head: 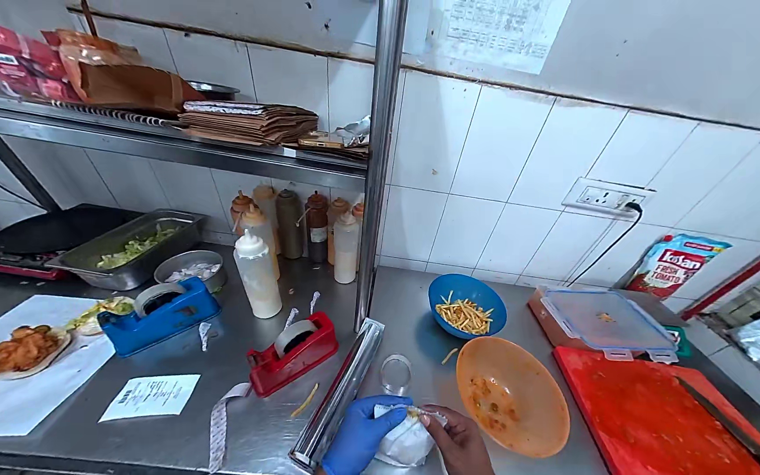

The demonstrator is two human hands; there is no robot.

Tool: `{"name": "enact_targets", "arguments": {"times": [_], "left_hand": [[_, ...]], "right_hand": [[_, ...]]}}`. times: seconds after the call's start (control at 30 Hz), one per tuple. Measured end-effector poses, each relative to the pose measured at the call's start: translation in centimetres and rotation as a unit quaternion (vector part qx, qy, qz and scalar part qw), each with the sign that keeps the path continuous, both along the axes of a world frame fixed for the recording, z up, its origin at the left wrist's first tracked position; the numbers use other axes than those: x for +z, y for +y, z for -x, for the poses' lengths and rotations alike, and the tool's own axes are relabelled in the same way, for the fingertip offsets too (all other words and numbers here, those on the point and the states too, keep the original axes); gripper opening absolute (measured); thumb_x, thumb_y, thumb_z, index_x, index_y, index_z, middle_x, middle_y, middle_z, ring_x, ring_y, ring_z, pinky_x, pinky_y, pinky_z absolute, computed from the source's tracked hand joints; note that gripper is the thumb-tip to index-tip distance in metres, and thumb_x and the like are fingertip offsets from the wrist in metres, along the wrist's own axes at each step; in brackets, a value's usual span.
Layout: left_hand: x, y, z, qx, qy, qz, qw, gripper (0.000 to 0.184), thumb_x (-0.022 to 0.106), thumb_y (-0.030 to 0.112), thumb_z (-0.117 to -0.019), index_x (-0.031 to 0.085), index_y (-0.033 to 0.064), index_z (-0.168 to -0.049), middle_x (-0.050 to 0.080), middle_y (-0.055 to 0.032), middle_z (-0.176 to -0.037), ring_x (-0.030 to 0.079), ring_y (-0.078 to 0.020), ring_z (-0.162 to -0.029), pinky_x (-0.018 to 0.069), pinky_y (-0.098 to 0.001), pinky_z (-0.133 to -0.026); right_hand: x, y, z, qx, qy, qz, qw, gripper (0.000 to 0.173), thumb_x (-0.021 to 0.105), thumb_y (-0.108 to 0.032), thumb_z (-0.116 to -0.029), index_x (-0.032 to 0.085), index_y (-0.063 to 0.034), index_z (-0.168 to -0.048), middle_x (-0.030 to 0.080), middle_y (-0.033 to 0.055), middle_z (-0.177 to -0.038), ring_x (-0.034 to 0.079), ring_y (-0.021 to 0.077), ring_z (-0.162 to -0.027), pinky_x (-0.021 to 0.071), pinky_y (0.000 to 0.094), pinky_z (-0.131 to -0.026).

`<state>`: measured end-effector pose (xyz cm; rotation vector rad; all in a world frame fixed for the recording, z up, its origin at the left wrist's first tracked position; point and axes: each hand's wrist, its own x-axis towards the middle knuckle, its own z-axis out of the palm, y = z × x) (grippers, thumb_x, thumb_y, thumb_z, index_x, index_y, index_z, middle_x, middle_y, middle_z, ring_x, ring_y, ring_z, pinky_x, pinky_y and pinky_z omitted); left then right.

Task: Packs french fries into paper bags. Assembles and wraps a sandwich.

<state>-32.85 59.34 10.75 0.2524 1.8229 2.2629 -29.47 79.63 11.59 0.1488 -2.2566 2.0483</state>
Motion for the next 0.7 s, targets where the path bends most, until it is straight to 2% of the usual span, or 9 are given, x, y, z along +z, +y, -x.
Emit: {"name": "enact_targets", "arguments": {"times": [0.1,0.17,0.27,0.37,0.43,0.5,0.6,0.63,0.7], "left_hand": [[-0.5,-0.3,-0.4,0.035,0.025,-0.008,0.999,0.016,0.077,0.011,-0.0887,0.079,0.0024,-0.102,0.078,-0.011,-0.108,0.075,-0.0203,-0.102,0.0607,-0.0384,-0.094],[-0.1,-0.1,-0.3,0.051,0.063,0.001,0.997,0.014,0.079,0.011,-0.0863,0.08,0.0036,-0.098,0.079,-0.0098,-0.105,0.075,-0.019,-0.102,0.0606,-0.0377,-0.094],[1.4,-0.1,-0.8,0.029,0.146,0.031,0.988,0.017,0.07,0.013,-0.0943,0.08,0.005,-0.106,0.076,-0.0073,-0.119,0.068,-0.0177,-0.12,0.0536,-0.0373,-0.108],[1.4,-0.4,-0.2,0.005,0.165,0.073,0.984,0.025,0.061,0.015,-0.1007,0.077,0.0058,-0.118,0.071,-0.0057,-0.131,0.063,-0.0167,-0.129,0.0492,-0.0374,-0.114],[-0.5,-0.1,-1.0,0.0,0.131,0.115,0.985,0.027,0.06,0.021,-0.1025,0.077,0.009,-0.119,0.071,-0.0024,-0.13,0.063,-0.0131,-0.127,0.049,-0.0361,-0.114],[0.5,0.2,0.4,0.039,0.149,0.096,0.983,0.025,0.06,0.019,-0.102,0.077,0.0069,-0.116,0.074,-0.004,-0.123,0.067,-0.0136,-0.121,0.0514,-0.0366,-0.111],[0.2,0.3,-0.2,0.054,0.125,0.087,0.987,0.023,0.06,0.019,-0.1021,0.079,0.0087,-0.113,0.076,-0.0026,-0.117,0.07,-0.0117,-0.115,0.0542,-0.0352,-0.107],[-0.2,0.3,-0.3,0.056,0.102,0.097,0.989,0.023,0.061,0.021,-0.102,0.079,0.011,-0.111,0.077,-0.0008,-0.114,0.07,-0.0097,-0.112,0.0551,-0.0339,-0.105],[-0.4,0.4,0.6,0.08,0.067,0.094,0.99,0.022,0.063,0.023,-0.101,0.08,0.0113,-0.108,0.079,-0.0008,-0.107,0.073,-0.0086,-0.104,0.058,-0.0333,-0.099]], "right_hand": [[0.2,-0.1,-0.4,-0.004,0.033,-0.042,0.999,0.018,0.066,-0.002,-0.0969,0.077,-0.001,-0.111,0.079,0.0052,-0.102,0.074,0.0064,-0.084,0.0621,0.0248,-0.078],[0.4,-0.6,-0.3,-0.03,0.057,-0.047,0.997,0.018,0.065,-0.001,-0.0963,0.077,-0.0001,-0.11,0.078,0.0058,-0.104,0.073,0.0055,-0.084,0.0612,0.023,-0.076],[2.2,-0.8,-0.8,-0.061,0.071,-0.094,0.991,0.016,0.067,-0.005,-0.0966,0.078,-0.0013,-0.108,0.078,0.005,-0.101,0.073,0.0055,-0.084,0.0617,0.0236,-0.076],[1.8,0.0,0.1,-0.047,0.082,-0.175,0.98,0.018,0.063,-0.008,-0.0984,0.078,-0.0045,-0.109,0.078,0.0048,-0.103,0.073,0.0083,-0.088,0.0622,0.0283,-0.08],[0.0,0.1,-0.7,-0.051,0.057,-0.208,0.975,0.02,0.061,-0.009,-0.0998,0.078,-0.0054,-0.11,0.078,0.0052,-0.104,0.074,0.0104,-0.091,0.062,0.0318,-0.083],[1.5,-0.5,0.9,-0.071,0.091,-0.216,0.97,0.019,0.062,-0.008,-0.0989,0.078,-0.0055,-0.108,0.078,0.0045,-0.102,0.074,0.0097,-0.091,0.0621,0.0322,-0.085],[1.6,-0.3,0.5,-0.066,0.078,-0.201,0.974,0.019,0.062,-0.01,-0.098,0.078,-0.0077,-0.108,0.078,0.0011,-0.1,0.072,0.0058,-0.084,0.0611,0.0274,-0.078],[1.1,-0.1,0.5,-0.046,0.038,-0.15,0.987,0.021,0.063,-0.015,-0.0996,0.075,-0.0049,-0.113,0.076,0.003,-0.102,0.069,0.0079,-0.081,0.0576,0.0281,-0.073],[0.5,0.4,1.1,0.045,-0.009,-0.013,0.999,0.057,0.072,-0.022,-0.0948,0.05,0.0032,-0.141,0.067,0.0128,-0.132,0.068,0.0203,-0.114,0.0579,0.0377,-0.095]]}}
